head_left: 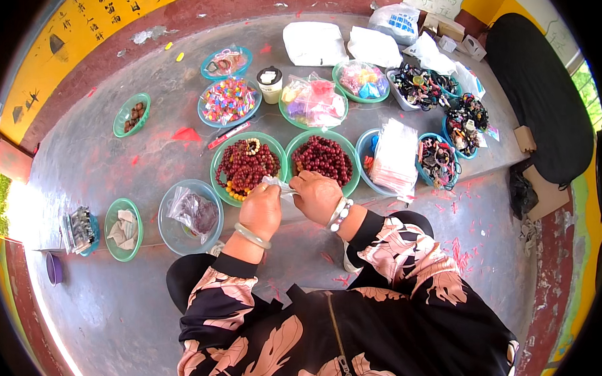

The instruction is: The person sits on the floor and packs beaded bracelets from green bowls into small clear plastic bags. They repeatedly pick up a bracelet, place it into a bag, and set the bag aside on the floor.

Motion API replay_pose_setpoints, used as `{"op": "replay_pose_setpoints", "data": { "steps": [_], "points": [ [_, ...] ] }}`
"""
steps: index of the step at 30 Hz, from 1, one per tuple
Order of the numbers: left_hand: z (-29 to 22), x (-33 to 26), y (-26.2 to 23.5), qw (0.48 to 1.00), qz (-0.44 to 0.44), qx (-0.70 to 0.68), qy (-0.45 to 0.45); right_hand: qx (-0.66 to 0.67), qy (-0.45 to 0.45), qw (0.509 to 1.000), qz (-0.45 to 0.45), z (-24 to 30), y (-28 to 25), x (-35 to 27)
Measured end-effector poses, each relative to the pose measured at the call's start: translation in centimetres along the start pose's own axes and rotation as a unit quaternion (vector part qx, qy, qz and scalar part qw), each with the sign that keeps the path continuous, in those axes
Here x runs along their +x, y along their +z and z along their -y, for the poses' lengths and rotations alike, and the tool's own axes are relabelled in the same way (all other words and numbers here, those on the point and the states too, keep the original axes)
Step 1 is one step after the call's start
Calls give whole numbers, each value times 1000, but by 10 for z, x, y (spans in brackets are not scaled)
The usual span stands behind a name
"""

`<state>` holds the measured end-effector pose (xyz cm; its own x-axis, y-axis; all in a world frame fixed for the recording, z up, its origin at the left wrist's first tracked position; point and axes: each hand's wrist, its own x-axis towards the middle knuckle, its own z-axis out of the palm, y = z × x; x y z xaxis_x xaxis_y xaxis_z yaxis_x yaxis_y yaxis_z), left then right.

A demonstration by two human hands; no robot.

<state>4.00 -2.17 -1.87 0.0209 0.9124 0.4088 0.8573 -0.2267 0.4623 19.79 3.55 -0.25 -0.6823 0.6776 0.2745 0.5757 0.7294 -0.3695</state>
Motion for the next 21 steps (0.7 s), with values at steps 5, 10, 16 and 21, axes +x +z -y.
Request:
{"op": "replay_pose_setpoints", "data": {
  "steps": [5,10,16,21],
  "points": [
    [5,3,-7,999,-5,22,-47,8,121,987,103,-17,9,0],
    [2,-4,-8,987,146,62,-33,-18,106,964,245,-9,6,0],
    [7,-7,-10,973,231,13,2,-15,80,947,309,-25,21,-7],
    [20,-5,-5,984,163,-73,8,79,75,972,208,-47,29,-1]
  ]
}}
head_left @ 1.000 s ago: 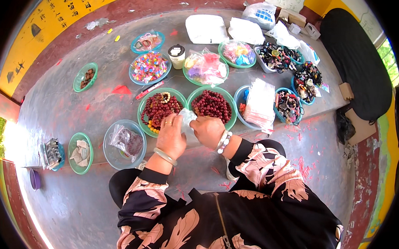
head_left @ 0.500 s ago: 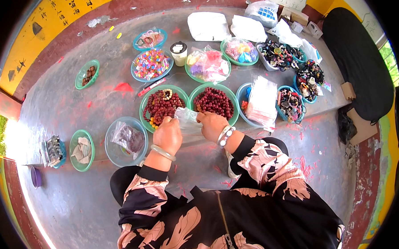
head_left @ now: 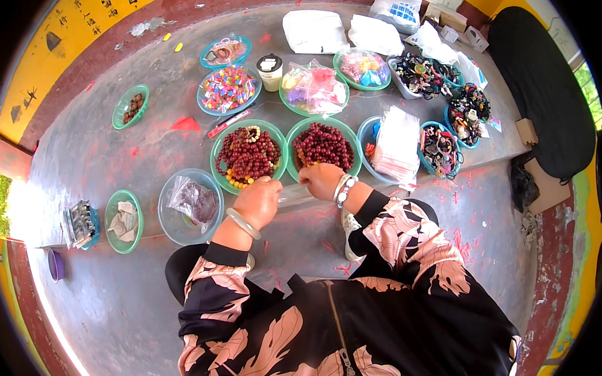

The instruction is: The person sits on the floor and packs beaded bracelets from green bowls into small clear plastic bags. They repeatedly pick up a bracelet, place it into a bag, and set the bag aside on the floor.

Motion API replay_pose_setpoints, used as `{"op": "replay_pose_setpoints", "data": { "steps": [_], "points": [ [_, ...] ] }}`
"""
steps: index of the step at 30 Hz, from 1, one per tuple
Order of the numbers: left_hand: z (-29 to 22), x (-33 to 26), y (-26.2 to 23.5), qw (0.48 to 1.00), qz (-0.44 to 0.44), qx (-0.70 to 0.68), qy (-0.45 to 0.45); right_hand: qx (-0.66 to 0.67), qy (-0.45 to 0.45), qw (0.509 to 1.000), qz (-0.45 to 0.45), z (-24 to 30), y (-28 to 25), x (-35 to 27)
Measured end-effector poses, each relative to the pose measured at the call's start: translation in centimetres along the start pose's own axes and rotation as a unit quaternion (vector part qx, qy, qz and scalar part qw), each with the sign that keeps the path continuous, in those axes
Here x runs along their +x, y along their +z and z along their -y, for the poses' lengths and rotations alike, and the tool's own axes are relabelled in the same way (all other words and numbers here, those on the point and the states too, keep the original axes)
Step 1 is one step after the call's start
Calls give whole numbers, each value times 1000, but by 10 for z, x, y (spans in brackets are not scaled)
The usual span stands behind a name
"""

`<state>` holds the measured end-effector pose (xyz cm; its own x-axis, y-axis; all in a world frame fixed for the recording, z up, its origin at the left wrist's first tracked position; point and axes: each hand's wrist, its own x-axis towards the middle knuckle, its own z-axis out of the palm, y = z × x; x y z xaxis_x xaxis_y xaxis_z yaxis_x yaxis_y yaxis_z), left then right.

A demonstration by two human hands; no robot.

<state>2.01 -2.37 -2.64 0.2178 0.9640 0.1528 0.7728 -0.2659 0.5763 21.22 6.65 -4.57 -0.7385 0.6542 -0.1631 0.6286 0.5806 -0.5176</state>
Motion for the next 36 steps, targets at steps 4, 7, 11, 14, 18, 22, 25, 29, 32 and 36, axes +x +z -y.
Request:
{"op": "replay_pose_setpoints", "data": {
  "steps": [4,7,11,14,18,22,25,29,32,36],
  "points": [
    [3,-6,6,1000,27,3,-1,43,-63,993,92,-7,-10,3],
    [-1,-6,0,998,16,24,-50,-34,-165,985,27,-36,-39,16],
    [-1,-4,-6,997,-30,15,-73,161,225,940,-199,-95,-45,25],
    [1,-5,-7,997,-25,25,-75,32,252,950,-181,-135,-30,37],
    [-8,2,-11,996,-2,35,-79,-102,306,940,-108,-206,27,52],
    [-3,-7,-14,993,-5,53,-109,-106,334,935,-61,-178,52,56],
    [-4,3,-7,996,1,43,-78,-63,427,890,-148,-215,77,46],
    [2,-9,-8,994,-9,45,-102,-22,401,903,-150,-162,63,41],
    [-3,-4,-9,995,-4,42,-94,-41,409,899,-152,-169,52,42],
    [0,-6,-7,994,-8,40,-98,44,331,923,-189,-159,11,51]
  ]
}}
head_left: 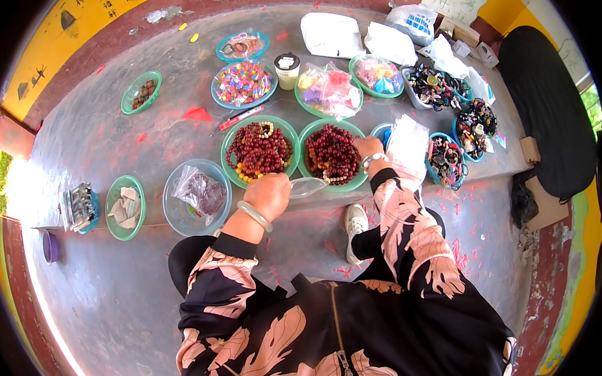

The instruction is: The person sits on the floor and packs beaded bracelets from green bowls into small clear plastic bags. They repeatedly pick up a bracelet, place it into a bag, and set the bag aside on the floor.

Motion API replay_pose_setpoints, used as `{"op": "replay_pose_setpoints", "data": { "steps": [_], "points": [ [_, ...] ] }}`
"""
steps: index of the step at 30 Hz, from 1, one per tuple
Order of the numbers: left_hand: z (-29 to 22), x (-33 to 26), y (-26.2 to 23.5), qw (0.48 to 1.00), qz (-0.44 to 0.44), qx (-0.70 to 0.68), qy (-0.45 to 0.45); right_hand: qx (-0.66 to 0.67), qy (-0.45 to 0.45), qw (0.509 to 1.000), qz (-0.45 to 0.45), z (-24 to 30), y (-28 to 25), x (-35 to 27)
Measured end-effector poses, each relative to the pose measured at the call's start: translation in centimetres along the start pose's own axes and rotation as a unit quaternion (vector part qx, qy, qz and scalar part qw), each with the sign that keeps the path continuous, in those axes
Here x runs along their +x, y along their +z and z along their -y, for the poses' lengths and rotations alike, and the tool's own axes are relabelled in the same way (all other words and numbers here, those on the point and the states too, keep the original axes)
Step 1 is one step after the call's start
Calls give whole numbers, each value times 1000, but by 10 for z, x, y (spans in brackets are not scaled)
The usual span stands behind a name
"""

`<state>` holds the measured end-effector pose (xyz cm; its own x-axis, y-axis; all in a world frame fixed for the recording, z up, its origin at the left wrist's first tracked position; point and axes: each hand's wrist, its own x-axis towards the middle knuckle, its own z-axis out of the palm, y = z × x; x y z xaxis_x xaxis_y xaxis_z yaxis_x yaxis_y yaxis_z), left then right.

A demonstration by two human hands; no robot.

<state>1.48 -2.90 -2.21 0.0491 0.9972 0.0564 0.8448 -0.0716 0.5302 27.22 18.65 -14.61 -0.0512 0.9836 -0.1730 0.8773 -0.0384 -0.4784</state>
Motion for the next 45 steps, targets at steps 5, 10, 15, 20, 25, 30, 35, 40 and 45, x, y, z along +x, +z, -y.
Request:
{"op": "replay_pose_setpoints", "data": {
  "steps": [5,10,15,20,25,30,35,40,45],
  "points": [
    [-4,4,5,1000,10,-5,10,595,-16,791,139,46,-76,-29],
    [-6,2,7,1000,17,9,9,767,-66,571,285,94,-129,-94],
    [-9,5,14,999,39,19,2,803,-85,498,317,99,-128,-117],
    [-10,7,20,998,48,29,9,841,21,490,227,111,-110,-119],
    [-13,11,21,999,40,30,12,840,45,500,205,94,-93,-106],
    [-13,11,24,998,48,33,5,861,29,464,207,101,-100,-117],
    [-16,12,21,998,55,31,6,855,37,412,314,127,-100,-137],
    [-11,13,23,999,22,28,0,825,-49,441,350,127,-101,-145],
    [-13,13,22,1000,4,24,-4,679,-118,654,312,125,-113,-146]
  ]
}}
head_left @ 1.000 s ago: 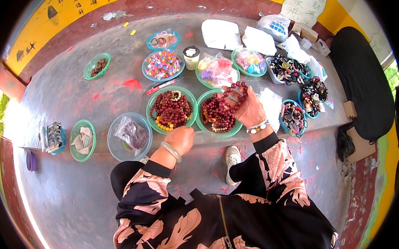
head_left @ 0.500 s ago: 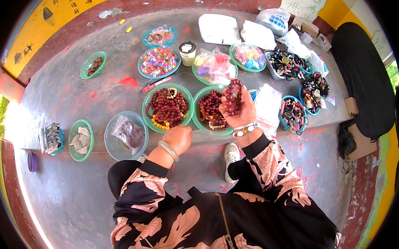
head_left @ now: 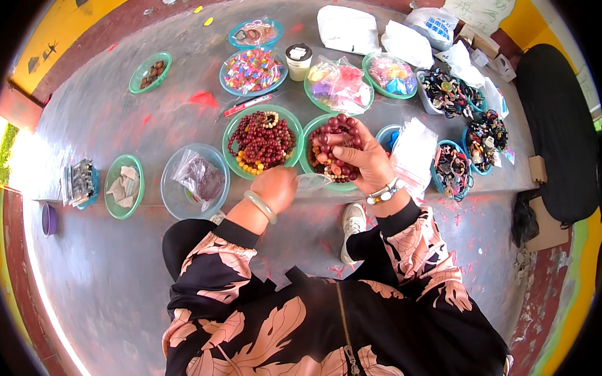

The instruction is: The person sits on the floor and packs beaded bracelets from green bowls into small clear plastic bags. They repeatedly pick up a bracelet, place it into a bag, and set the bag aside on the floor.

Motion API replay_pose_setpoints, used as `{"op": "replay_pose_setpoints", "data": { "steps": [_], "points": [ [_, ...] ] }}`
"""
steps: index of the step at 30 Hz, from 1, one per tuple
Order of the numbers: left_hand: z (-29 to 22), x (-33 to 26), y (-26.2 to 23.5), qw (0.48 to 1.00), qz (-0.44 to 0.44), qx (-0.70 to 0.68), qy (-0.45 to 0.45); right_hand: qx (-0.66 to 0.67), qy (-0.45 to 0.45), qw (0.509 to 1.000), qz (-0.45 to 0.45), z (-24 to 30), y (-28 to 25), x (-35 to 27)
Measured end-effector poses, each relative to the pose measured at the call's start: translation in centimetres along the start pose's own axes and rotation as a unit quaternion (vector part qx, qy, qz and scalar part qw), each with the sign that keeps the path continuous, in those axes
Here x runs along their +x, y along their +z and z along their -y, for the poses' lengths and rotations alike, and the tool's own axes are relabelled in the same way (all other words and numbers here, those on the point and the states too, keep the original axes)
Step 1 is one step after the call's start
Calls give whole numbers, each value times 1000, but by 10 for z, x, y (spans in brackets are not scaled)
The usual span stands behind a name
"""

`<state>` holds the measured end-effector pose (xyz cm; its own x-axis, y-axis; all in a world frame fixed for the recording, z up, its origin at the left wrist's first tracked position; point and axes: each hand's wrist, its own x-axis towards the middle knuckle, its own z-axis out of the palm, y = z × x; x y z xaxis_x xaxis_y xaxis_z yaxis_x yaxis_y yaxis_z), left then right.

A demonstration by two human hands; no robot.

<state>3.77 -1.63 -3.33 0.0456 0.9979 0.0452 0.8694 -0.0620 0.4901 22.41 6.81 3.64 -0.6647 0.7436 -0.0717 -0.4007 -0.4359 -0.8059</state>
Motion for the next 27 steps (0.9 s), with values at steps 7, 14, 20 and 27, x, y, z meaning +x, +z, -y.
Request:
{"op": "replay_pose_setpoints", "data": {
  "steps": [7,14,20,27],
  "points": [
    [-8,0,-8,999,14,-37,-20,-613,-83,778,111,-24,-9,-1],
    [3,-1,0,997,-5,-77,16,-777,-33,612,143,-44,-6,-4],
    [3,1,11,993,37,-104,31,-781,-34,609,134,-57,-8,-4],
    [7,0,9,988,36,-144,33,-726,-64,670,143,-54,-8,-1]
  ]
}}
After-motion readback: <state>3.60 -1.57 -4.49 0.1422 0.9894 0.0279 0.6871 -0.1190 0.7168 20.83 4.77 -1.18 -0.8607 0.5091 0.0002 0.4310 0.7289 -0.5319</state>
